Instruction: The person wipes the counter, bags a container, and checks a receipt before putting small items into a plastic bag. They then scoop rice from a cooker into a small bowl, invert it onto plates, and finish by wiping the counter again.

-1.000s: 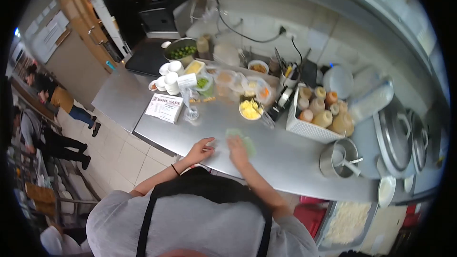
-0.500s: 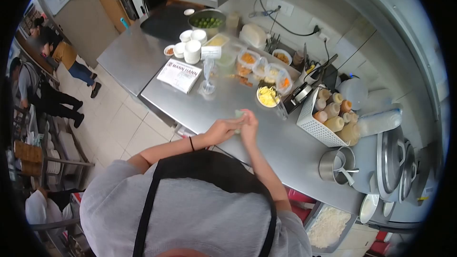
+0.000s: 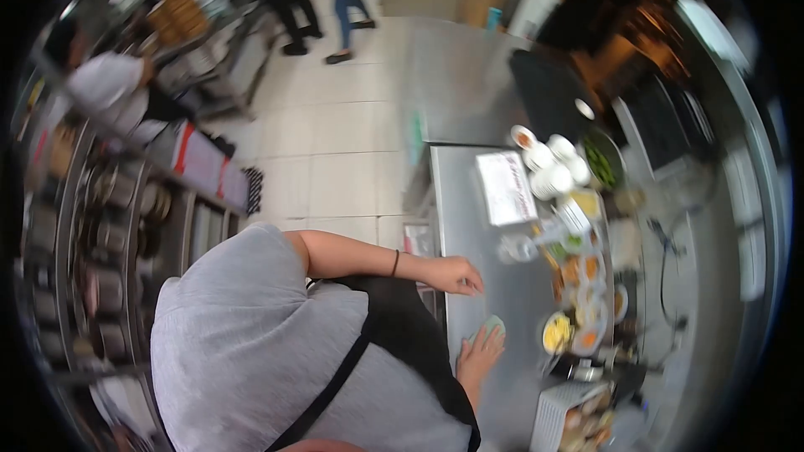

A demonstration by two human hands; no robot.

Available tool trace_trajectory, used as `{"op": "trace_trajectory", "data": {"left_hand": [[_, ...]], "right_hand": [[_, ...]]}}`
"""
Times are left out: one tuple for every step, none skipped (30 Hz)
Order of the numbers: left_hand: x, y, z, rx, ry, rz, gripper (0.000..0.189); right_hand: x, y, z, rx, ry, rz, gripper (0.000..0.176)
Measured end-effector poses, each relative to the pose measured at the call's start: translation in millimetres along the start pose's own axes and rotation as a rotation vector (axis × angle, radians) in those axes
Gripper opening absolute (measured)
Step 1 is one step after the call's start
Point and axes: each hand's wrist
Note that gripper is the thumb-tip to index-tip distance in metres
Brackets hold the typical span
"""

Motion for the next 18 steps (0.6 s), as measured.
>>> {"op": "trace_trajectory", "data": {"left_hand": [[-15,1,5,0.015,-0.061,0.035,0.022],[-29,3,9,-0.007,-0.098,0.113,0.021],[-42,3,13,-0.030,-0.123,0.183,0.021],[-54,3,15,-0.021,-0.149,0.198,0.021],[-67,2,17,-0.001,-0.197,0.237,0.020],[-79,1,18,0.019,-0.245,0.276,0.020],[-88,-6,19,0.018,-0.274,0.312,0.019],[-97,-11,20,0.034,-0.296,0.321,0.019],[-106,-17,18,0.028,-0.334,0.337,0.019],[-114,-21,17,0.024,-0.374,0.354,0.019],[-120,-18,13,0.040,-0.392,0.358,0.019],[-127,-20,11,0.051,-0.415,0.371,0.019],[-132,-22,8,0.073,-0.427,0.382,0.019],[-137,-25,4,0.093,-0.434,0.389,0.019],[-141,-27,1,0.082,-0.456,0.383,0.020],[-144,-30,-2,0.087,-0.461,0.388,0.020],[-146,-34,-4,0.084,-0.455,0.415,0.019],[-147,-37,-6,0.078,-0.449,0.441,0.018]], "right_hand": [[18,4,-4,0.004,0.016,0.070,0.051],[36,12,-9,-0.009,-0.011,0.099,0.055],[51,22,-14,-0.020,-0.043,0.114,0.059],[69,34,-17,-0.014,-0.040,0.144,0.059],[91,50,-17,0.004,-0.055,0.214,0.058],[111,64,-17,0.021,-0.071,0.282,0.058],[130,77,-20,0.027,-0.076,0.309,0.058],[149,92,-23,0.050,-0.091,0.352,0.057],[167,105,-27,0.074,-0.104,0.397,0.057],[186,115,-36,0.085,-0.108,0.428,0.057],[205,123,-46,0.080,-0.164,0.483,0.056],[219,132,-50,0.075,-0.218,0.535,0.055],[232,139,-55,0.083,-0.216,0.556,0.055],[240,147,-55,0.091,-0.228,0.552,0.055],[243,150,-56,0.098,-0.239,0.542,0.054],[241,149,-56,0.103,-0.240,0.549,0.054],[237,146,-55,0.119,-0.203,0.565,0.054],[231,140,-53,0.133,-0.165,0.580,0.053]]}}
Point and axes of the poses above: each hand's wrist, its own x-axis towards the middle knuckle, its own z-axis out of the back of the hand, y = z × x, and after that the axes turned 2 degrees about -x, right-handed
